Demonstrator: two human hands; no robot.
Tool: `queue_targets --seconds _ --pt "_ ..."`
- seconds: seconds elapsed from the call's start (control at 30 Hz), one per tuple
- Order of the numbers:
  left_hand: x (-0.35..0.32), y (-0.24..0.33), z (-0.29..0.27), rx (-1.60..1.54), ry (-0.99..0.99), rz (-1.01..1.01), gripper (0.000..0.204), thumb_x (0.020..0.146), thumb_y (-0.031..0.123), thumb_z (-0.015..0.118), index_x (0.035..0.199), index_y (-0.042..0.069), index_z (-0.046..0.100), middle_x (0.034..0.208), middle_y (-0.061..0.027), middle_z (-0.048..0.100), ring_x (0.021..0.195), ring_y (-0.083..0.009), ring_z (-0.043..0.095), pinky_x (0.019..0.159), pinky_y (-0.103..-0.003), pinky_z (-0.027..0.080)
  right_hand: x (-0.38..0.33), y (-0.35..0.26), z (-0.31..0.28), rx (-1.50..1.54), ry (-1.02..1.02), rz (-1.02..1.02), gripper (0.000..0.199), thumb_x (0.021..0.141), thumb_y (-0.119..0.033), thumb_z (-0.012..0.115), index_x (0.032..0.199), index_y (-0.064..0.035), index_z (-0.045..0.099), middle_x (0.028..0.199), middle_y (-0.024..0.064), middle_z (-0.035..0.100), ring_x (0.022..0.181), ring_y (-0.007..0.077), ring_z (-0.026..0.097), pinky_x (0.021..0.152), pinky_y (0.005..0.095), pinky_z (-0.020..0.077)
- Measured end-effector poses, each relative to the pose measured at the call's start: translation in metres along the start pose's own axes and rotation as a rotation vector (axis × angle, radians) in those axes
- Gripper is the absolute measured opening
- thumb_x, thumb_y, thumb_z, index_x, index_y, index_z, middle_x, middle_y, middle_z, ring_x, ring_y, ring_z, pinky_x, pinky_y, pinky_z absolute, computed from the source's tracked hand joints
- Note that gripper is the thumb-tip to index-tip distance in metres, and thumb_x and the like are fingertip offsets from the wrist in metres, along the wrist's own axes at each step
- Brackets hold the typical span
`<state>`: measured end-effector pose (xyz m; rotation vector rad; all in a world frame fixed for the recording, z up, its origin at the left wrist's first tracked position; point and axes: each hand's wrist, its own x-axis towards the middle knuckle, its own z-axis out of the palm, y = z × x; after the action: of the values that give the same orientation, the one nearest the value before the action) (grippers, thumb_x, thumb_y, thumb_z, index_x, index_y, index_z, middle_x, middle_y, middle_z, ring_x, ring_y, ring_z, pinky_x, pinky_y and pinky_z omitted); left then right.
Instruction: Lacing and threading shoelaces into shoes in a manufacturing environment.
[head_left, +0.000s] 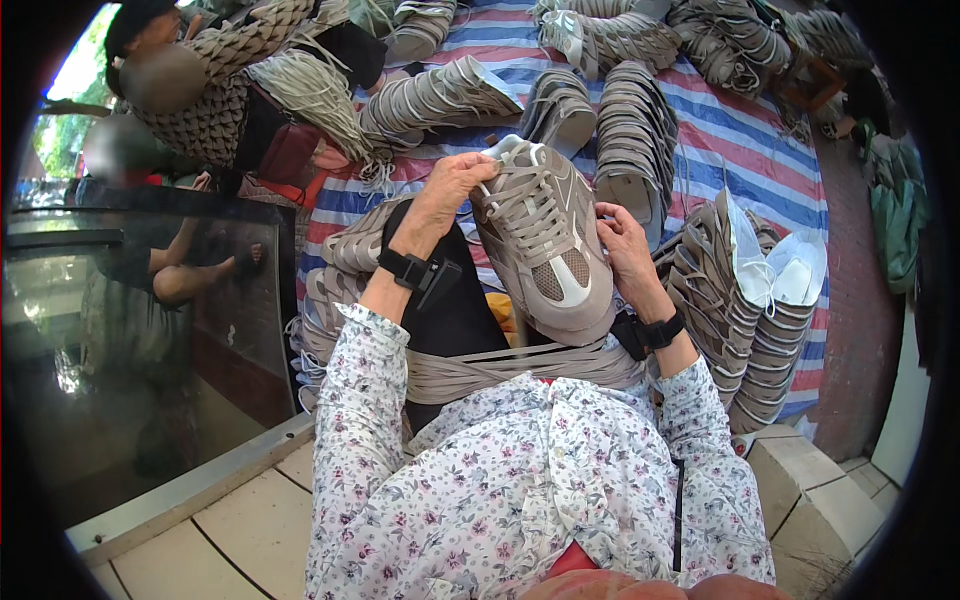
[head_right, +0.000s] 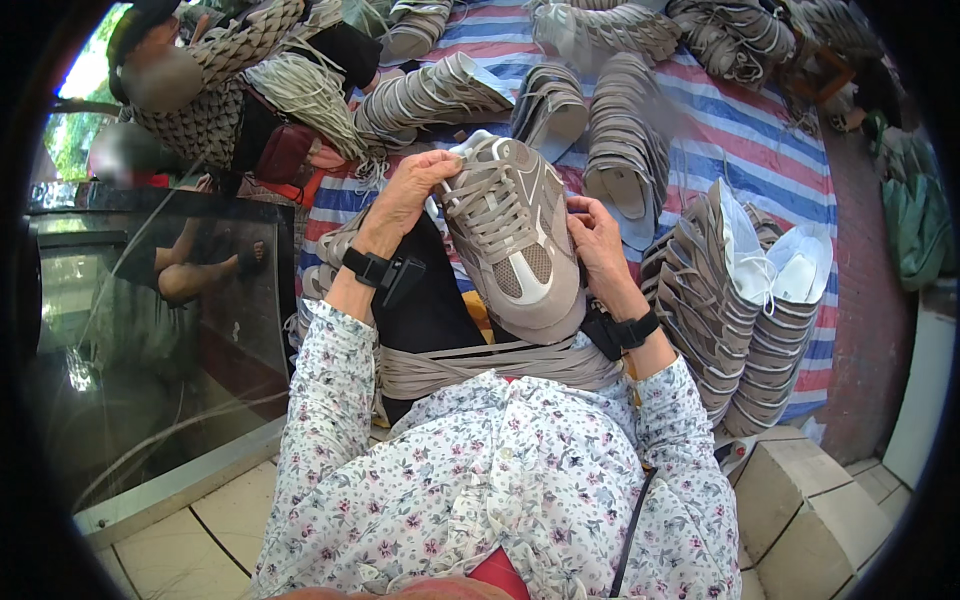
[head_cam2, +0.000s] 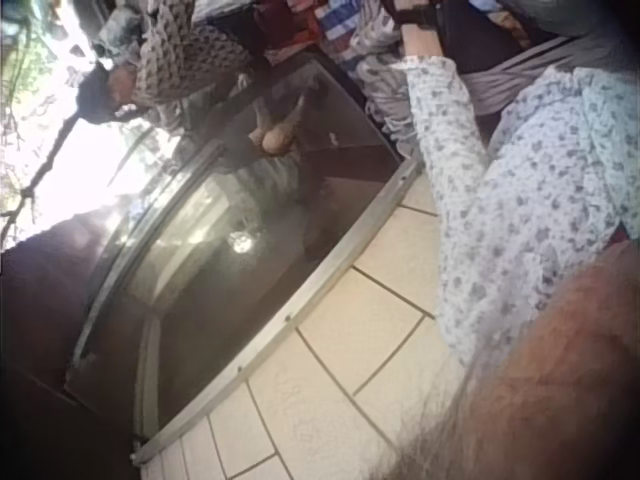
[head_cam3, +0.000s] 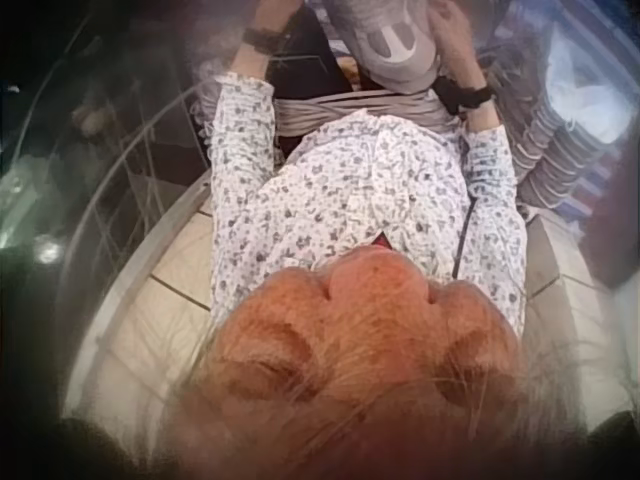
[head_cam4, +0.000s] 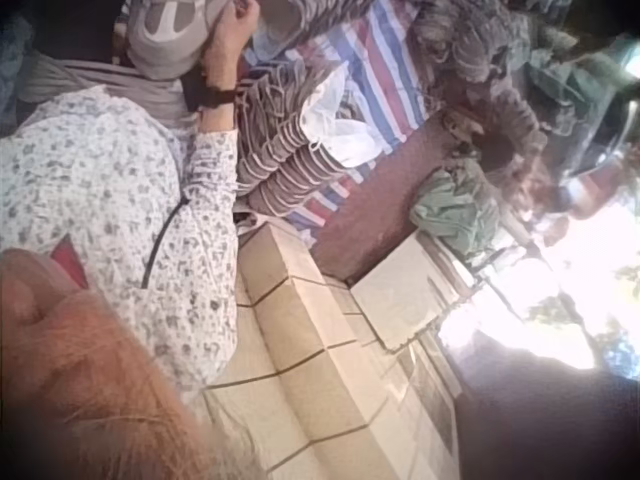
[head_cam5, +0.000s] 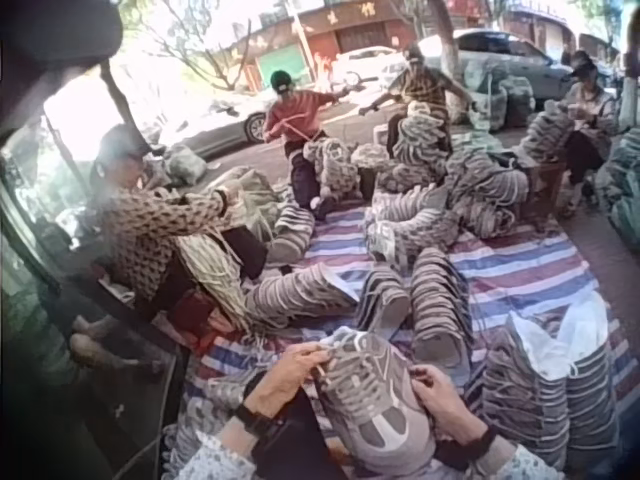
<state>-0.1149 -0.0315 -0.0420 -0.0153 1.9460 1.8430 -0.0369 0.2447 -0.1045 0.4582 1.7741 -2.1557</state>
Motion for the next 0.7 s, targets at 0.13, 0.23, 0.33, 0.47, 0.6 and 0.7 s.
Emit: queue_targets --seconds 0.13,0.23,0.33,0.47,0.6,0.7 --pt "0.006 -0.004 -0.024 -0.26 -0.142 -0.063 0.015 0.093 0.017 0.066 0.103 0.006 0.067 0.09 0.0044 0.065 0.078 -0.0046 0.056 0.074 -0.021 0.043 -0.001 -0.003 -0.003 0.243 -0.034 0.049 0.029 0.093 -0.012 0.066 0.12 -0.0048 0.059 0.088 -0.0001 0.065 0.068 0.0041 0.053 0.059 0.0178 0.0408" --pt "0.009 -0.011 -0.034 -0.46 -0.14 -0.083 0.016 0.09 0.011 0.065 0.104 0.004 0.067 0.095 -0.0017 0.069 0.087 -0.0118 0.064 0.082 -0.028 0.049 0.003 -0.003 -0.001 0.286 -0.033 0.003 0.03 0.091 -0.012 0.07 0.118 -0.0046 0.06 0.081 -0.0027 0.065 0.065 0.0026 0.05 0.056 0.0179 0.0371" --pt "0.009 -0.016 -0.037 -0.566 -0.064 -0.15 0.017 0.09 0.007 0.065 0.105 0.003 0.067 0.101 -0.004 0.07 0.092 -0.015 0.065 0.088 -0.031 0.05 0.002 -0.005 0.002 0.31 -0.065 -0.111 0.027 0.089 -0.009 0.072 0.113 -0.0021 0.062 0.078 -0.0031 0.064 0.065 0.0022 0.05 0.057 0.0183 0.0374" --pt "0.013 -0.024 -0.046 -0.618 0.027 -0.181 0.02 0.089 0.004 0.064 0.109 0.001 0.067 0.106 -0.0075 0.071 0.099 -0.0184 0.066 0.094 -0.033 0.05 -0.004 -0.011 0.005 0.335 -0.094 -0.12 0.026 0.089 -0.006 0.071 0.113 -0.0011 0.062 0.077 -0.0025 0.064 0.064 0.0024 0.05 0.057 0.018 0.0378" --pt "0.02 -0.032 -0.046 -0.638 0.02 -0.193 0.022 0.09 0.004 0.062 0.111 -0.001 0.067 0.109 -0.0112 0.071 0.1 -0.021 0.067 0.094 -0.034 0.051 -0.004 -0.01 0.0 0.371 -0.099 -0.12 0.026 0.089 -0.005 0.071 0.113 -0.0008 0.062 0.077 -0.0025 0.063 0.063 0.0022 0.05 0.057 0.0176 0.0377" --pt "0.018 -0.042 -0.063 -0.695 -0.004 -0.193 0.024 0.091 0.004 0.06 0.113 -0.002 0.066 0.11 -0.0122 0.071 0.102 -0.023 0.068 0.096 -0.037 0.052 -0.004 -0.008 0.0 0.413 -0.137 -0.125 0.025 0.089 -0.004 0.071 0.113 0.0 0.063 0.077 -0.0026 0.064 0.063 0.0021 0.05 0.057 0.0169 0.0381"
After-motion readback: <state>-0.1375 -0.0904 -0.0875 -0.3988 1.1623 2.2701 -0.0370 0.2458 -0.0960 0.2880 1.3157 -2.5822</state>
